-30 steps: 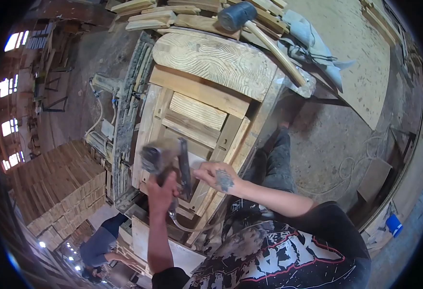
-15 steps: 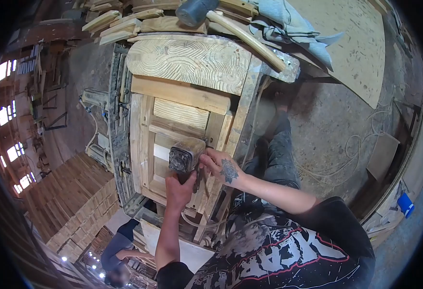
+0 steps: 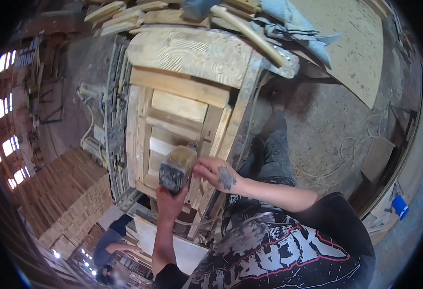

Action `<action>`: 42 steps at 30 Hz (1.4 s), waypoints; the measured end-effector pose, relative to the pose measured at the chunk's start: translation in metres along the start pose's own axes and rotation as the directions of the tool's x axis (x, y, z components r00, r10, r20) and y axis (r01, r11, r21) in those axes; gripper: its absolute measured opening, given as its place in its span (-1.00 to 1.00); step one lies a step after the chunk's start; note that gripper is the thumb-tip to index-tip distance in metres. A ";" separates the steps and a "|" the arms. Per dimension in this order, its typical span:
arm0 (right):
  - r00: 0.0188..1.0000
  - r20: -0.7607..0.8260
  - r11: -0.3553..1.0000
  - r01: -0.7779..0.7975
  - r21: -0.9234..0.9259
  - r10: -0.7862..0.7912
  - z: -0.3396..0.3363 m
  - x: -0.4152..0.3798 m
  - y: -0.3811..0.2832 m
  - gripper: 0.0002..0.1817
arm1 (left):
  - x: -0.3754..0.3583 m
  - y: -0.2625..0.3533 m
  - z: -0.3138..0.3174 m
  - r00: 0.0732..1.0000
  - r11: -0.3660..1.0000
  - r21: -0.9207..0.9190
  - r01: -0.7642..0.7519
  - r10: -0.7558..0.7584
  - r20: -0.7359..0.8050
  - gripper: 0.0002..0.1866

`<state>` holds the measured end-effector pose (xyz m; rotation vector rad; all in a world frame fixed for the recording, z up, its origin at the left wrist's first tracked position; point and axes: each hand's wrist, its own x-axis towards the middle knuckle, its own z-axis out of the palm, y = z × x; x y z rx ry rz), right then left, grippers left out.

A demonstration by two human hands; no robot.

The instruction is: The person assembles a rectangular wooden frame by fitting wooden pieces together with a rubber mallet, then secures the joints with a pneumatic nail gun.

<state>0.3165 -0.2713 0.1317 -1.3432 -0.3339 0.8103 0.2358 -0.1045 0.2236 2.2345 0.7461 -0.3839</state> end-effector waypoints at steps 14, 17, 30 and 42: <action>0.561 0.763 0.943 -0.116 -0.311 0.321 0.131 -0.056 0.075 -0.37 | -0.189 -0.193 -0.029 0.972 0.903 0.370 0.218 -0.234 -0.001 -0.33; 0.566 0.741 0.930 -0.158 -0.333 0.361 0.139 -0.058 0.082 -0.34 | -0.184 -0.204 -0.026 0.966 0.912 0.329 0.244 -0.260 0.004 -0.33; 0.581 0.728 0.929 -0.166 -0.331 0.364 0.142 -0.054 0.075 -0.36 | -0.187 -0.222 -0.029 0.955 0.911 0.341 0.231 -0.280 0.101 -0.15; 0.677 0.677 0.955 -0.157 -0.252 0.289 0.119 -0.059 0.060 -0.41 | -0.216 -0.234 -0.042 0.915 0.915 0.040 0.402 -0.403 0.031 -0.25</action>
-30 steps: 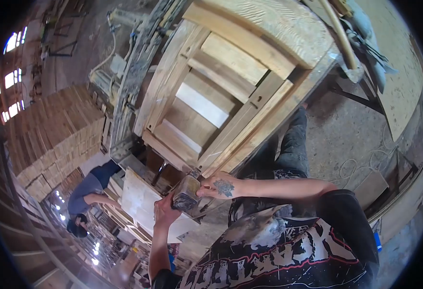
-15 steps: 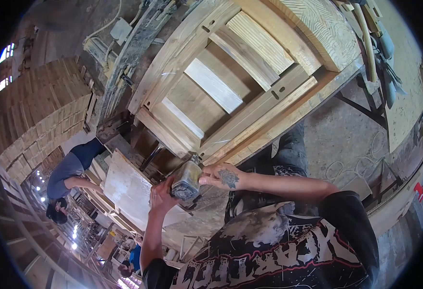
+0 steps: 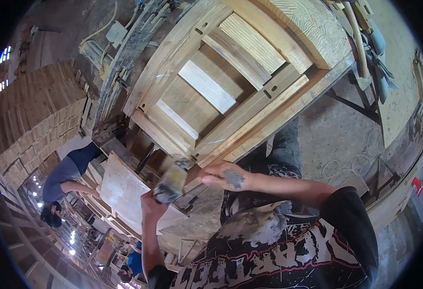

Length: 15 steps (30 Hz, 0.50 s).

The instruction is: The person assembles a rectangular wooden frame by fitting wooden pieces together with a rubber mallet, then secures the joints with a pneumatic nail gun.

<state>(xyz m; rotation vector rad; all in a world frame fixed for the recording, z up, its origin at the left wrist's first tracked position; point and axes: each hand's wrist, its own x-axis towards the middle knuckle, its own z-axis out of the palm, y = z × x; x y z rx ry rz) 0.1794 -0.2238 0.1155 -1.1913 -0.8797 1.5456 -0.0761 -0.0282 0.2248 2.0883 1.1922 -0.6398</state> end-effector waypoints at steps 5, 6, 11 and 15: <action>0.914 -0.009 0.880 -0.387 0.276 0.405 -0.082 -0.094 0.009 -0.44 | -0.067 -0.066 0.022 0.586 0.662 -0.624 0.415 -0.719 -0.373 -0.37; 0.877 -0.130 0.860 -0.408 0.306 0.463 -0.102 -0.121 0.026 -0.43 | -0.073 -0.075 0.024 0.538 0.566 -0.753 0.337 -0.772 -0.339 -0.38; 0.394 -0.743 0.839 -0.187 0.511 0.541 -0.219 -0.230 0.097 -0.08 | -0.085 -0.174 0.077 0.498 0.873 -0.318 0.370 -0.475 -0.725 -0.52; 0.137 -0.891 0.900 0.004 0.437 0.432 -0.290 -0.273 0.088 0.14 | -0.084 -0.207 0.099 0.397 0.736 -0.144 0.662 -0.507 -0.765 -0.44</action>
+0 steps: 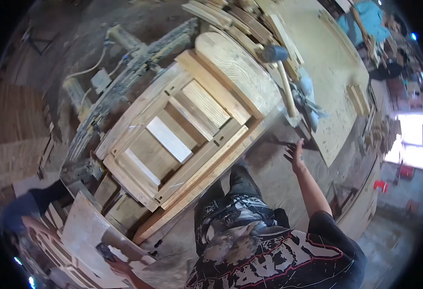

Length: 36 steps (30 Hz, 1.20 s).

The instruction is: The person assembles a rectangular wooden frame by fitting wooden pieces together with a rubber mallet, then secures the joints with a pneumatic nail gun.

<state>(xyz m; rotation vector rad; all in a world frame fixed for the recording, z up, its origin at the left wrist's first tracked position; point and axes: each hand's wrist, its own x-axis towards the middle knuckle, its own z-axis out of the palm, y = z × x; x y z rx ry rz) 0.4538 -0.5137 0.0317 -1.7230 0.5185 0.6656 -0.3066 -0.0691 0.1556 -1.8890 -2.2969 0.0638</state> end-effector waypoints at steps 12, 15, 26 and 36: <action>0.994 0.102 0.993 0.018 0.117 -0.030 0.045 0.043 -0.063 -0.03 | -0.145 0.058 0.132 0.815 0.882 -0.056 0.468 -0.455 -0.360 -0.40; 0.998 0.063 0.992 0.020 0.127 -0.029 0.044 0.053 -0.058 -0.04 | -0.119 0.151 0.157 0.857 0.893 -0.225 0.389 -0.440 -0.268 -0.40; 0.994 -0.111 0.980 0.043 0.197 -0.021 0.068 0.048 -0.060 -0.18 | -0.005 0.363 0.130 0.976 0.826 -0.564 -0.017 -0.109 -0.190 -0.40; 0.976 0.191 0.993 0.096 0.069 -0.107 0.074 0.000 -0.044 0.03 | -0.006 0.388 0.112 0.987 0.749 -0.643 -0.160 0.135 -0.089 -0.39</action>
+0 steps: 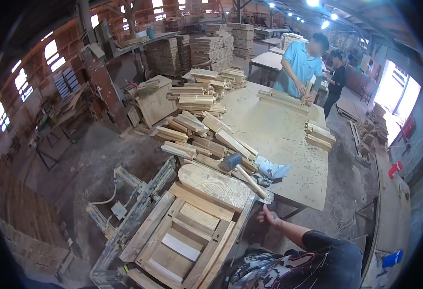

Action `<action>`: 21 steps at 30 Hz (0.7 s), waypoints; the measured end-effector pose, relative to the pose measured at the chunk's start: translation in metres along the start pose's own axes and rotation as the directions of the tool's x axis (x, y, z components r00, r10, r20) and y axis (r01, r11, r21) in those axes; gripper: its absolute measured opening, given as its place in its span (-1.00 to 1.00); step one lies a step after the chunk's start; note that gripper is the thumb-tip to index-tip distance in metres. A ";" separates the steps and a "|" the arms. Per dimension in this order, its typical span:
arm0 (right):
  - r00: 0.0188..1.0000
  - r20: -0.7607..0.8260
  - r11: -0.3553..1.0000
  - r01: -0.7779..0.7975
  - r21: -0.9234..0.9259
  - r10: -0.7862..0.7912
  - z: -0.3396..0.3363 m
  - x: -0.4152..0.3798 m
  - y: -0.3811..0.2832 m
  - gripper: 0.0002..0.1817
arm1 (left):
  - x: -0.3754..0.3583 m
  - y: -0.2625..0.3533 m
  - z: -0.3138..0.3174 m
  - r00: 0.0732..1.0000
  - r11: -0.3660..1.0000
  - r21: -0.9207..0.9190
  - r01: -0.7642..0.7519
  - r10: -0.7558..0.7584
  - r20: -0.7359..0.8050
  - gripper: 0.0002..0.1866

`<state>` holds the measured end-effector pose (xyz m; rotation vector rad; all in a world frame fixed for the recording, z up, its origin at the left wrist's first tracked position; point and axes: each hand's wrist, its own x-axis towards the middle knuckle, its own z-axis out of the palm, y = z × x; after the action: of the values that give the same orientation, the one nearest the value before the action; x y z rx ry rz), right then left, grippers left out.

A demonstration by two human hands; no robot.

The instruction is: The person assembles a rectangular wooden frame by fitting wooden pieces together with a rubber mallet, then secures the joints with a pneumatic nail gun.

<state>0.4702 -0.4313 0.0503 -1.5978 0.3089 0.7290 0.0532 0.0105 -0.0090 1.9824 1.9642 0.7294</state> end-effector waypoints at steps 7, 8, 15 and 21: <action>0.885 0.451 0.989 -0.057 -0.135 0.112 0.047 -0.131 -0.008 -0.14 | 0.043 0.055 0.029 0.969 0.980 -0.126 -0.154 0.175 0.173 -0.39; 0.872 0.471 0.990 -0.093 -0.107 0.133 0.050 -0.135 0.006 -0.17 | 0.044 0.062 0.035 0.960 0.975 -0.145 -0.166 0.194 0.202 -0.39; 0.729 0.650 0.976 -0.186 -0.113 0.215 0.089 -0.164 0.029 -0.25 | 0.021 0.066 0.028 0.903 0.966 -0.191 -0.172 0.232 0.360 -0.39; 0.334 0.897 0.947 -0.237 -0.218 0.290 0.128 -0.142 0.002 -0.22 | -0.037 0.059 -0.078 0.973 0.982 0.166 0.094 -0.126 0.195 -0.50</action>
<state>0.3260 -0.3387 0.1351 -0.9257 -0.3194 1.7996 0.0649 -0.0418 0.0806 1.9266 2.0399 0.3386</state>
